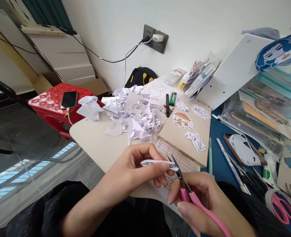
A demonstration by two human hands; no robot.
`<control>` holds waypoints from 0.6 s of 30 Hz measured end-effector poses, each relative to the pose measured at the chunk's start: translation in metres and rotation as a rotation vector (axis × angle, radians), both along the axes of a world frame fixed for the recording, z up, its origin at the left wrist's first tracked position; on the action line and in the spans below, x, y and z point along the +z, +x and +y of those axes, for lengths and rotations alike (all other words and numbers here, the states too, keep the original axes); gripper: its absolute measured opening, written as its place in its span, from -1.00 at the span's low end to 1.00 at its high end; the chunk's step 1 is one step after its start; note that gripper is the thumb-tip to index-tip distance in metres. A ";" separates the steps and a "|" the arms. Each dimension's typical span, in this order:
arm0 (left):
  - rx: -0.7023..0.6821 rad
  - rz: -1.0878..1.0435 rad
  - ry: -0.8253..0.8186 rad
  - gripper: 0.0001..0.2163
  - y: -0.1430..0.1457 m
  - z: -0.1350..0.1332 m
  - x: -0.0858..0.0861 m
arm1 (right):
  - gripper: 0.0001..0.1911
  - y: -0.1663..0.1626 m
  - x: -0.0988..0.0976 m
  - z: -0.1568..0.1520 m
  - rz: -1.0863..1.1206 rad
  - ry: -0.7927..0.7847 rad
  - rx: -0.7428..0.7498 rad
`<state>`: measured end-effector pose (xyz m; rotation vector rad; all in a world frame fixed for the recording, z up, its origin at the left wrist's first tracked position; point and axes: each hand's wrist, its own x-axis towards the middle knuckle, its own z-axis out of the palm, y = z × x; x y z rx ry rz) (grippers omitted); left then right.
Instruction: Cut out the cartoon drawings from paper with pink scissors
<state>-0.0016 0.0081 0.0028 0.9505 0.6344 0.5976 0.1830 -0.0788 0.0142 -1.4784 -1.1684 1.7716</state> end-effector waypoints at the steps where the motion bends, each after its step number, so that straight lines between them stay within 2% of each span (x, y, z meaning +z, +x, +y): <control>1: 0.002 0.006 0.000 -0.80 0.000 0.000 0.000 | -0.85 -0.001 0.000 0.000 -0.016 0.026 0.001; 7: 0.018 0.014 -0.010 -0.79 0.000 -0.001 0.000 | -0.87 -0.006 -0.006 -0.003 -0.100 0.133 -0.068; 11: 0.007 0.008 -0.009 -0.79 -0.001 -0.001 0.000 | -0.88 -0.012 -0.009 -0.006 -0.136 0.149 -0.137; 18: 0.000 -0.015 0.007 -0.80 0.000 0.000 -0.002 | -0.89 -0.019 -0.003 -0.003 -0.176 0.131 -0.176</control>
